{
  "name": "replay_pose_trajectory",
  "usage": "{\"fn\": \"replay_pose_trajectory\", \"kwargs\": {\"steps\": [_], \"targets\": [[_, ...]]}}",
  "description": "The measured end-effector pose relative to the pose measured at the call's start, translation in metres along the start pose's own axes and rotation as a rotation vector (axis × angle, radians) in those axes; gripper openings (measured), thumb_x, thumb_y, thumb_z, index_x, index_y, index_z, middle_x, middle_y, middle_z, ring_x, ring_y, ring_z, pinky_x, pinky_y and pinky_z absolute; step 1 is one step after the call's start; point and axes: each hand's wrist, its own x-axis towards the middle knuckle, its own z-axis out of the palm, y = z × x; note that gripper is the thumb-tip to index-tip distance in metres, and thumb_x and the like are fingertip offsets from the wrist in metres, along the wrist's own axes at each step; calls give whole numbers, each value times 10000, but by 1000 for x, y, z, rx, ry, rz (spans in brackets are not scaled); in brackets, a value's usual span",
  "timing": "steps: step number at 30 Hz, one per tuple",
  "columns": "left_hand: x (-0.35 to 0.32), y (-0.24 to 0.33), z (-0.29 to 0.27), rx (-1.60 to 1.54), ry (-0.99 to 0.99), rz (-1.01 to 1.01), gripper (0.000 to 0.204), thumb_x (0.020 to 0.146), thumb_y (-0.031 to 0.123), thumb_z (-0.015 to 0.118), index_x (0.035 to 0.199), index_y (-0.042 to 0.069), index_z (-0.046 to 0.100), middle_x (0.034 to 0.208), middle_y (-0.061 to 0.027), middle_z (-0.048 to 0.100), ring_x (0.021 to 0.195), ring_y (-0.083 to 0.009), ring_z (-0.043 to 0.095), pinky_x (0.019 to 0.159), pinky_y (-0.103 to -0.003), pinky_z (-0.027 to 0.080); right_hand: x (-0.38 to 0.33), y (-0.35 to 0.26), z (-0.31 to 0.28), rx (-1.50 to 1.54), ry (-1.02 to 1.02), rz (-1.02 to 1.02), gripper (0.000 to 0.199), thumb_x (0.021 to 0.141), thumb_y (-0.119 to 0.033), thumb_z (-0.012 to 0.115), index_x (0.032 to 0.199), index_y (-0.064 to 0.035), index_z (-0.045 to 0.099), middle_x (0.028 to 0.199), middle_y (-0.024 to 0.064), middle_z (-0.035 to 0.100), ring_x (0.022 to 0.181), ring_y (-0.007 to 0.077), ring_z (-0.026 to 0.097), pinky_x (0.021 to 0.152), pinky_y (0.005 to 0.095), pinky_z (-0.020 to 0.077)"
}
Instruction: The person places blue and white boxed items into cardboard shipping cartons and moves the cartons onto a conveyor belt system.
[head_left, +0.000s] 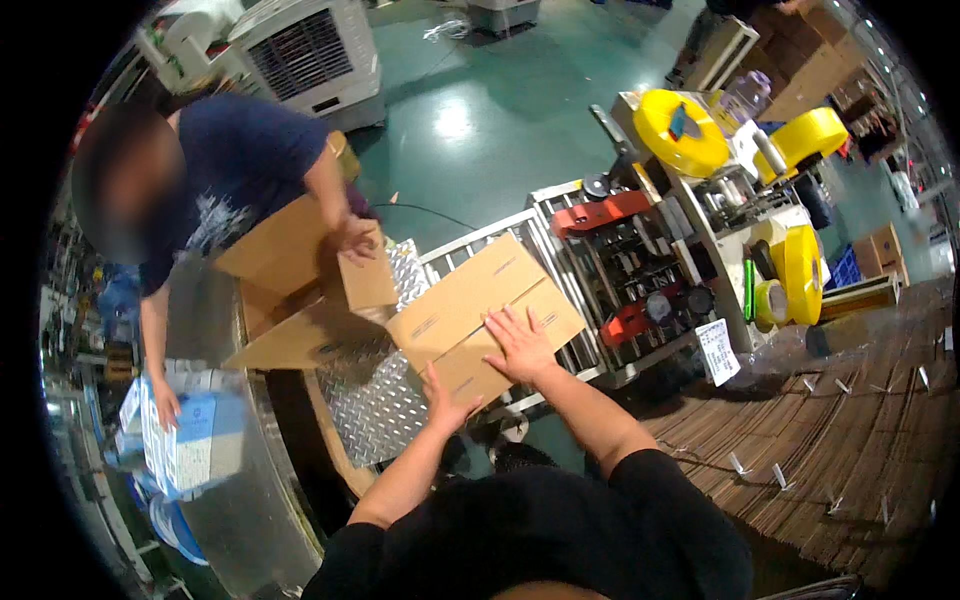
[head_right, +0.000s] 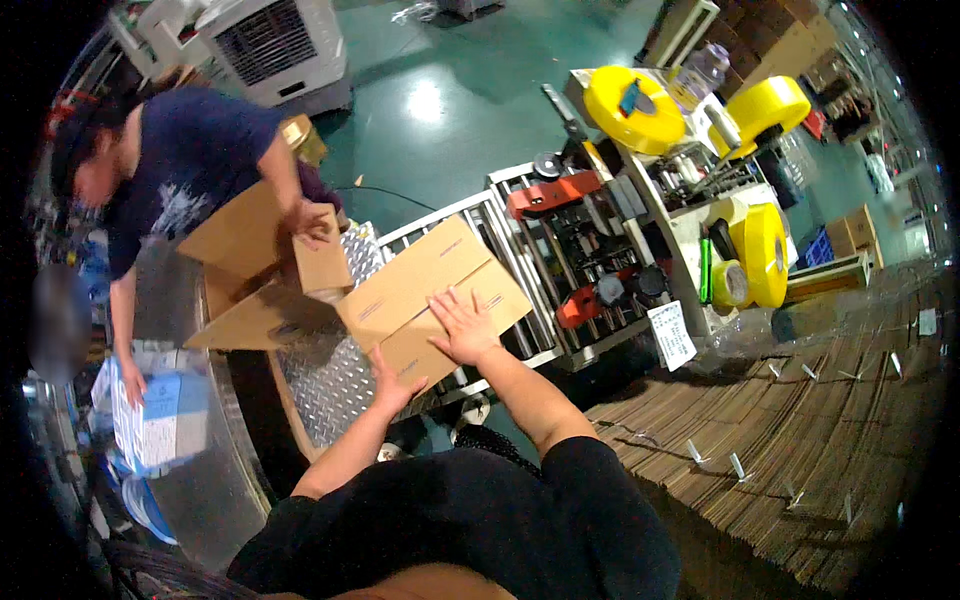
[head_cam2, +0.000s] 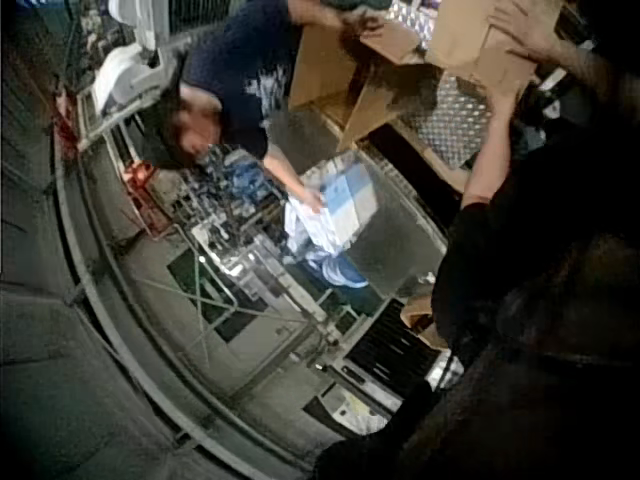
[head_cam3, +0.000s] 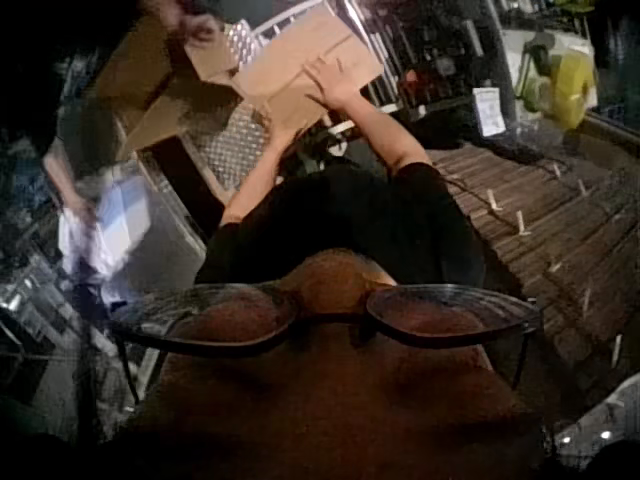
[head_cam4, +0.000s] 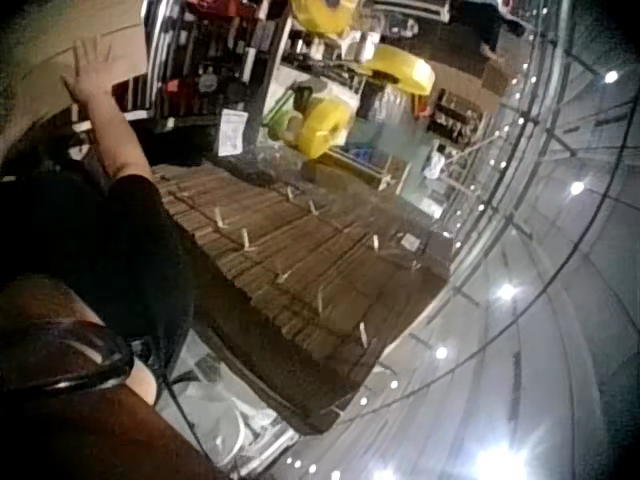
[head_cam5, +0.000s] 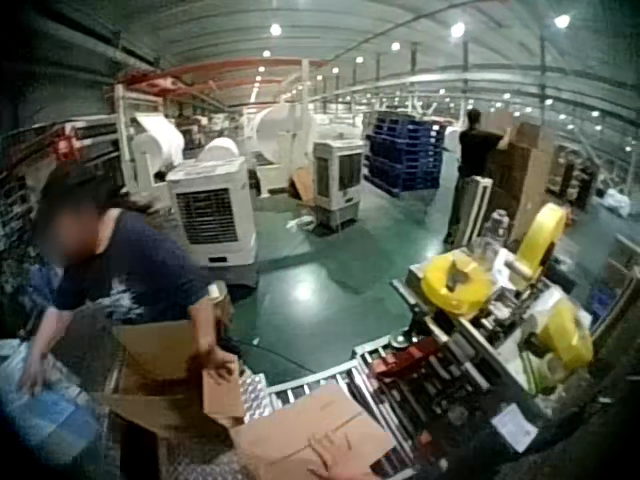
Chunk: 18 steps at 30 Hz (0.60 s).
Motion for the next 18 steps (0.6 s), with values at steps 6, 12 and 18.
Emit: {"fn": "replay_pose_trajectory", "kwargs": {"steps": [6, 12, 18], "targets": [[93, 68, 80, -45, -66, 218, 1318, 573, 172, 894, 1496, 107, -45, 1418, -306, 249, 1315, -440, 303, 1096, -460, 311, -2, 112, -35, -35, 83, 290, 734, 901, -608, 416, 1502, -223, 246, 1561, 1, 232, 1461, 211, 127, 1163, 536, 49], [121, 155, 133, -11, -121, 107, 1355, 572, 212, 903, 1482, 85, -93, 1396, -284, 238, 1285, -403, 327, 1083, -438, 331, -5, 170, -66, 58, 65, 461, 795, 858, -584, 518, 1483, -147, 296, 1568, 37, 215, 1457, 252, 141, 1159, 546, 89], [144, 197, 165, 34, -274, 95, 1151, 724, 239, 789, 1504, 138, -52, 1432, -345, 225, 1304, -443, 358, 1079, -443, 350, -53, 114, -37, 579, 549, 465, 568, 849, -243, 652, 1326, 0, 463, 1371, 205, 472, 1300, 362, 416, 1085, 432, 337]]}}
